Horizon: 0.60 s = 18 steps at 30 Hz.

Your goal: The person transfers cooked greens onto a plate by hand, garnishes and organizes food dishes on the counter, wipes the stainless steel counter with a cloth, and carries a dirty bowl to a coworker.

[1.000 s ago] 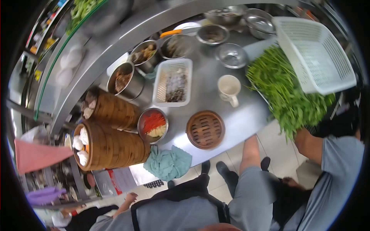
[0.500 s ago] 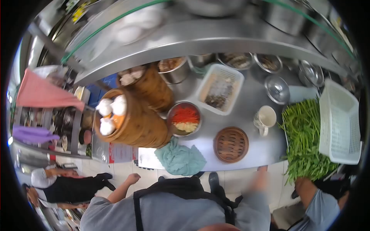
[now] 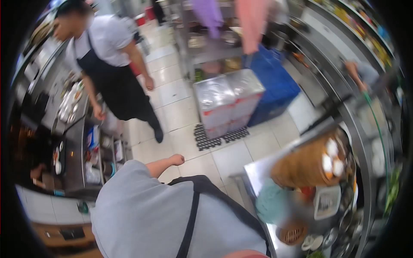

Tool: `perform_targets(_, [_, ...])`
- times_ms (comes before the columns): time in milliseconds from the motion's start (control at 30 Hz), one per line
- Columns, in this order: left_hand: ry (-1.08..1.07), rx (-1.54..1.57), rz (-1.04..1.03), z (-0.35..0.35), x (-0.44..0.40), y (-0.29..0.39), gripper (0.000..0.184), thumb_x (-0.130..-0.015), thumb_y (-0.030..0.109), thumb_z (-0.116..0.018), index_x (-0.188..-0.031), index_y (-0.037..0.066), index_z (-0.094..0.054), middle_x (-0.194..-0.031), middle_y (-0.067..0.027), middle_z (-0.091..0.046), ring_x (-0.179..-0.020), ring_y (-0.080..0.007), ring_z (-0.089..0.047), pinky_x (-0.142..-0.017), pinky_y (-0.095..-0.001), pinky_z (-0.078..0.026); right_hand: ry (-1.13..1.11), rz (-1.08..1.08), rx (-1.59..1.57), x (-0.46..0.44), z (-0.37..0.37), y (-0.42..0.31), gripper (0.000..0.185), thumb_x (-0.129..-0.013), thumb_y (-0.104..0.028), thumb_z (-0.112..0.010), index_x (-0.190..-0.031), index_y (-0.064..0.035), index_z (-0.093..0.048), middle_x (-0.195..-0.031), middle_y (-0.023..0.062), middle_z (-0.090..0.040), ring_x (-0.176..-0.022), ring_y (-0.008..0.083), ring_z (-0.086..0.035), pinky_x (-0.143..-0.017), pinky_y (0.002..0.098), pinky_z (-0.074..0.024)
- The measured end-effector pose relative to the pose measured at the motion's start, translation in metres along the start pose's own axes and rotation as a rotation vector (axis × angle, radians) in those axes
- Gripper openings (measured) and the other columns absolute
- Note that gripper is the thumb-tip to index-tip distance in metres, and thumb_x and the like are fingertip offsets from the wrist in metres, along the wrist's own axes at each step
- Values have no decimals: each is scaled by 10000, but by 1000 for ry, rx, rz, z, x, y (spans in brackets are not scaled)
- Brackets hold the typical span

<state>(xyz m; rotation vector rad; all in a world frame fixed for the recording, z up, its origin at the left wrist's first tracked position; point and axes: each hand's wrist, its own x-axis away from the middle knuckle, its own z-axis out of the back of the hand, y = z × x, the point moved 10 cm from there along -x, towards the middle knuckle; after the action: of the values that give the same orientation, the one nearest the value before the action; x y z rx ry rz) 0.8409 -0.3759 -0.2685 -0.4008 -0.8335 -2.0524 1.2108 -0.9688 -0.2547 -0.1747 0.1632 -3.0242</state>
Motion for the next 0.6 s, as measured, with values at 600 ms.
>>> perform_targets(600, [310, 1305, 165, 181, 52, -195, 376, -842, 280, -504, -1128, 35, -515, -1052, -117, -566, -857, -213, -601, -683, -316, -504, -535, 1419, -292, 236, 22, -748, 275, -662, -153, -670, -878, 4, -604, -704, 172, -603, -663, 334, -586, -594, 379, -437])
